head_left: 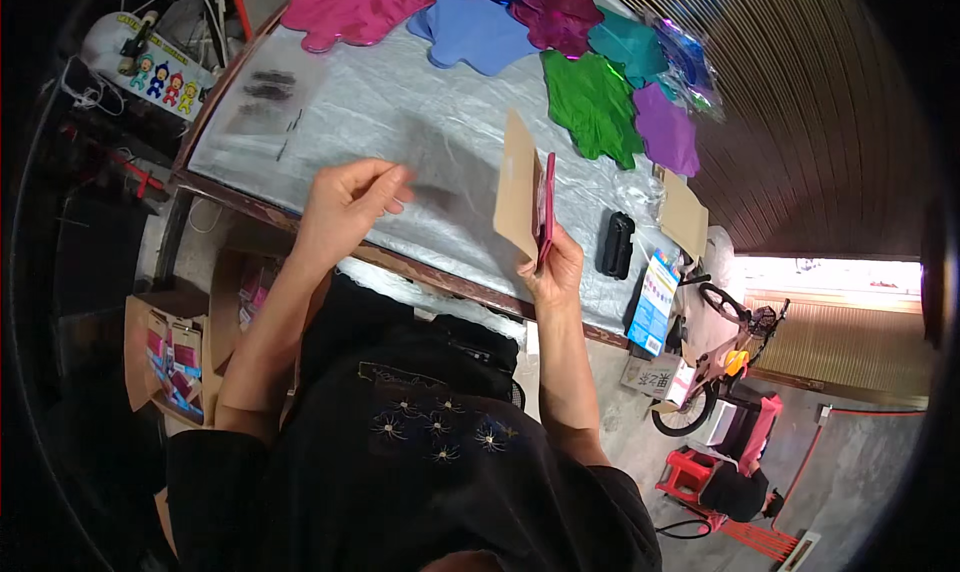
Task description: Manually packaging small items into plastic sleeves and cardboard containers at a workbench.
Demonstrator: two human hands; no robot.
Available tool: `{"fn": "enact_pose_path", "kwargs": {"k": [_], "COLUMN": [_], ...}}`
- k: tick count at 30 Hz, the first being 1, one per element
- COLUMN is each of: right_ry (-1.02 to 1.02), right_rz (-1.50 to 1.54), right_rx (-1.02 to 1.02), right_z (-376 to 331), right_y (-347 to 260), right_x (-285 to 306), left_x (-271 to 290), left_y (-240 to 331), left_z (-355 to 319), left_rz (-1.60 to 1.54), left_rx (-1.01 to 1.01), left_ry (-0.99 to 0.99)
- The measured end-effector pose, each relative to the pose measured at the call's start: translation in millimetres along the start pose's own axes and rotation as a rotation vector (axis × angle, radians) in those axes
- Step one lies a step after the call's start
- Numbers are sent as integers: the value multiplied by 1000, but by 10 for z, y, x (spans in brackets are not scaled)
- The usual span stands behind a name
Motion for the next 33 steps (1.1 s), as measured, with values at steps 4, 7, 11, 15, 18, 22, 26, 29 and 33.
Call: {"fn": "enact_pose_path", "kwargs": {"k": [4, 7, 11, 15, 18, 22, 26, 29, 33], "right_ry": [138, 311, 366, 392, 377, 377, 354, 333, 280], "right_rz": [-359, -663, -705, -609, -593, -578, -538, -523, -454], "right_rx": [203, 332, 345, 369, 386, 399, 370, 362, 334], "right_z": [7, -107, -159, -174, -166, -165, -151, -196, -183], "right_y": [-155, -292, -317, -314, -326, -282, -285, -317, -299], "right_x": [86, -53, -37, 141, 96, -14, 8, 115, 86], "left_x": [173, 40, -68, -81, -107, -128, -4, 451, 1464], "left_y": [-110, 1, 176, 216, 238, 197, 15, 297, 666], "left_z": [80, -17, -96, -96, -92, -104, 29, 192, 394], "left_rz": [105, 438, 618, 655, 673, 737, 328, 466, 699], "left_rx": [-148, -245, -474, -484, -509, -474, -223, -342, -438], "left_ry": [-1, -20, 13, 31, 0, -39, -204, -165, 186]}}
Point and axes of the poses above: each hand's wrist, its own z-axis towards the middle knuckle, its own x-axis out of the back of the hand, y = z × x, the point moved 7 cm from there along z, towards the middle knuckle, and after that the axes turned 6 degrees about -z, right-handed, at the moved point
